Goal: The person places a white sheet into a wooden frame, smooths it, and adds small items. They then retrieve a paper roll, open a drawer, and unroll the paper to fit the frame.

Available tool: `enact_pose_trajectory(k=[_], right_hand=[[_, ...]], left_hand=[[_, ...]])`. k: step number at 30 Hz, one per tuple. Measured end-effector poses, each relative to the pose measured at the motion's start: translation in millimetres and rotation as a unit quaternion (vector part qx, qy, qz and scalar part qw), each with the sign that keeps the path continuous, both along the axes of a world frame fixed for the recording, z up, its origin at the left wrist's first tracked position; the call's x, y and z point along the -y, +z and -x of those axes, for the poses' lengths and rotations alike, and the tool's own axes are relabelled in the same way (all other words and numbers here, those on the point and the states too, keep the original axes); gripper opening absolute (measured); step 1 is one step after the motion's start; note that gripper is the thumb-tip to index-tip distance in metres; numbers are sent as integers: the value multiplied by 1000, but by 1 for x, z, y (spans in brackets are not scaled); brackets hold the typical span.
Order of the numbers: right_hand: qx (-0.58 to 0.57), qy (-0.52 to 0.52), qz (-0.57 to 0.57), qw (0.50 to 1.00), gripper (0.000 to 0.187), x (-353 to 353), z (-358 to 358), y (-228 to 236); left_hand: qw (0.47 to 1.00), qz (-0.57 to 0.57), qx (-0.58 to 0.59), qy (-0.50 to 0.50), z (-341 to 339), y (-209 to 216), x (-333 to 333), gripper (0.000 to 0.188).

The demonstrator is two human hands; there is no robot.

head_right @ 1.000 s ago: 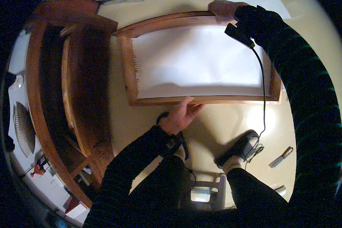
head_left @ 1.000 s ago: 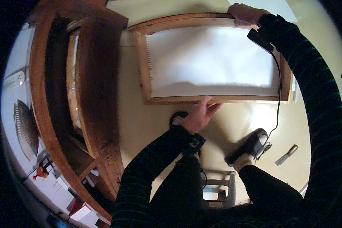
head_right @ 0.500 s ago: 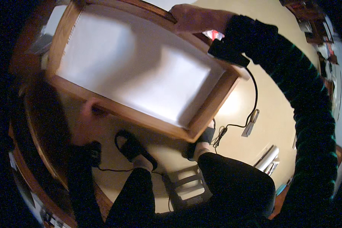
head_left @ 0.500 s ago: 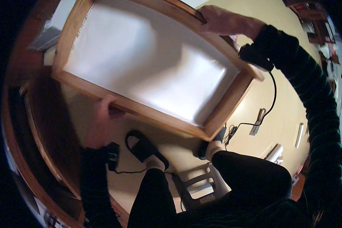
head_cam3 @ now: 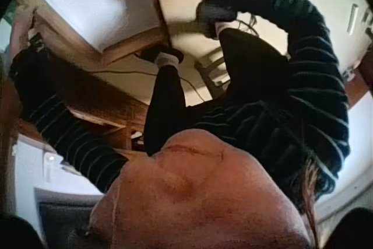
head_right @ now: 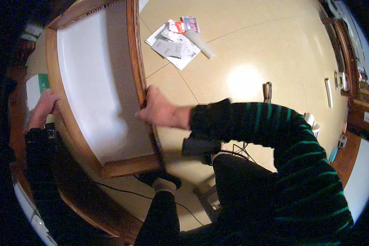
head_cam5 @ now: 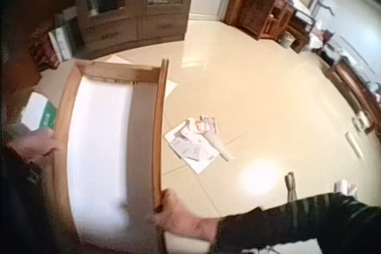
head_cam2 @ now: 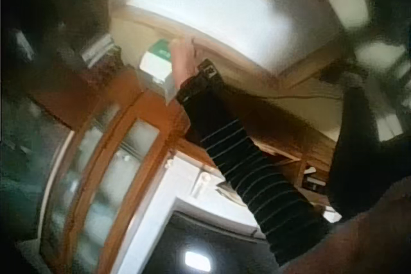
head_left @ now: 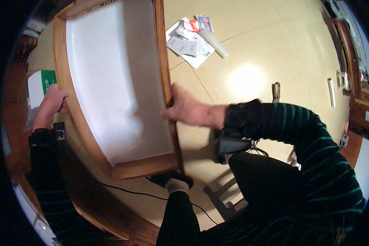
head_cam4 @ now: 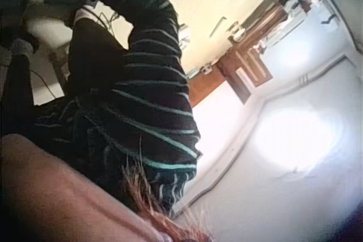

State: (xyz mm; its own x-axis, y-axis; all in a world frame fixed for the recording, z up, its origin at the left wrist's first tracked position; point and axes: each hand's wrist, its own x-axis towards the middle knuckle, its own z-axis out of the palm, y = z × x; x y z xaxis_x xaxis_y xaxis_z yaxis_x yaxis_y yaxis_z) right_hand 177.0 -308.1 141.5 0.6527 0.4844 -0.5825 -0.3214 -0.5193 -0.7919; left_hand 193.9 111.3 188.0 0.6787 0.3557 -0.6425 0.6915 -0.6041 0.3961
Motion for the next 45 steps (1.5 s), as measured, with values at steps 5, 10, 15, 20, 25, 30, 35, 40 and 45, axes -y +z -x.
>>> enact_pose_trajectory(k=[5, 10, 15, 20, 25, 30, 35, 40, 45], right_hand=[[-69, -15, 93, 993, 62, -23, 63, 3], [-119, -101, 60, 986, 60, -34, 72, -4], [-140, -109, 15, 984, 60, -43, 72, -15], [-226, -140, -38, 963, 63, -63, 80, -5], [-383, -148, -48, 911, 65, -75, 113, -2], [-386, -177, 7, 905, 67, -101, 171, -36], [-412, -162, 31, 896, 62, -101, 202, -58], [-431, -173, 23, 885, 60, -100, 209, -58], [-464, -184, 2, 866, 63, -100, 218, -73]], left_hand=[[991, -42, -64, -108, -23, -5, 21, 26], [993, -49, -68, -88, -24, -11, 31, 29], [987, -67, -59, -131, -40, 4, 21, 26], [980, -85, -71, -163, -46, 5, 10, 25], [969, -62, -50, -233, -36, -20, 7, 25], [938, -131, -56, -315, -23, -61, 5, 32], [934, -101, -91, -329, -11, -99, 8, 35], [925, -170, -62, -335, 5, -108, 21, 29], [919, -167, -86, -347, 2, -114, 33, 28]])
